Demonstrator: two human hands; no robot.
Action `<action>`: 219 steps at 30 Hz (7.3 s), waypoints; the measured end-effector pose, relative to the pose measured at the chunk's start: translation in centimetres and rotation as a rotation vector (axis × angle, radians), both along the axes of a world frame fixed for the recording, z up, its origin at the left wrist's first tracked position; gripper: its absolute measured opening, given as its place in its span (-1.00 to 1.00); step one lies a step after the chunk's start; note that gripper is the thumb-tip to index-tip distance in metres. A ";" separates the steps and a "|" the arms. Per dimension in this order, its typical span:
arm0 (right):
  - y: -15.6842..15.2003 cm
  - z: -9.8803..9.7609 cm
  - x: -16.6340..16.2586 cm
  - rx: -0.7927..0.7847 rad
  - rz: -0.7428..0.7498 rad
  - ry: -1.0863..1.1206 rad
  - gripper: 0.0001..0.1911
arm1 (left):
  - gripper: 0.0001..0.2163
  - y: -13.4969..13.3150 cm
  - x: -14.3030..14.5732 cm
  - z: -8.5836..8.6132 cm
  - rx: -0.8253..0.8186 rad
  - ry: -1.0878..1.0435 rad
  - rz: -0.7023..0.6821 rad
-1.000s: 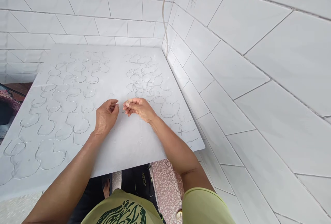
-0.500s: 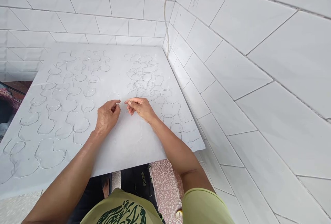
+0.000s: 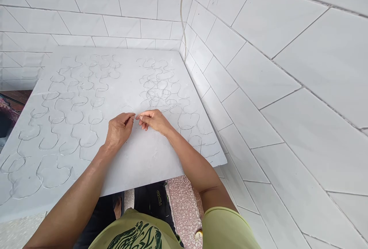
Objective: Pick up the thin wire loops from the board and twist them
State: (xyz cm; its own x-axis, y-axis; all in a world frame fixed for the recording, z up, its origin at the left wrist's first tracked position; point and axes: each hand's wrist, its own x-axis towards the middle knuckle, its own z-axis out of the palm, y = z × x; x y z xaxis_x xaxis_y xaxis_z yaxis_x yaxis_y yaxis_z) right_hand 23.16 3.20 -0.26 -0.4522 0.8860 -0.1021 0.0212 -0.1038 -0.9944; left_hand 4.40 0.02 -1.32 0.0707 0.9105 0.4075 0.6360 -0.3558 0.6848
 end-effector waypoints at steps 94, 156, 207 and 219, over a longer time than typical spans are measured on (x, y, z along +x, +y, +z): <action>0.7 1.0 1.1 -0.066 -0.012 0.314 -0.73 | -0.65 -0.8 0.3 1.9 0.080 -0.059 -0.039; -0.8 0.5 0.9 0.843 -0.010 -0.539 -0.69 | -0.88 -1.8 -0.1 2.7 -0.327 0.275 -0.291; -0.7 3.1 2.2 0.483 -0.185 -0.310 -0.62 | -0.81 -1.2 -0.4 3.8 -0.437 -0.133 -0.117; -1.0 2.1 0.4 0.216 0.119 -0.175 -0.67 | -0.78 -0.9 -0.7 3.9 -0.464 -0.480 -0.118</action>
State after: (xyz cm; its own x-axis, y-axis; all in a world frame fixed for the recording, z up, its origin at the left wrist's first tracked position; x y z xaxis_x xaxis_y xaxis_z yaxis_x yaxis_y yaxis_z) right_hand 23.59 2.22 1.80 -0.5466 0.8374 -0.0026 0.1933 0.1232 -0.9734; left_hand 3.71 -0.85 2.54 0.0895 0.9959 -0.0130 0.1983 -0.0050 0.9801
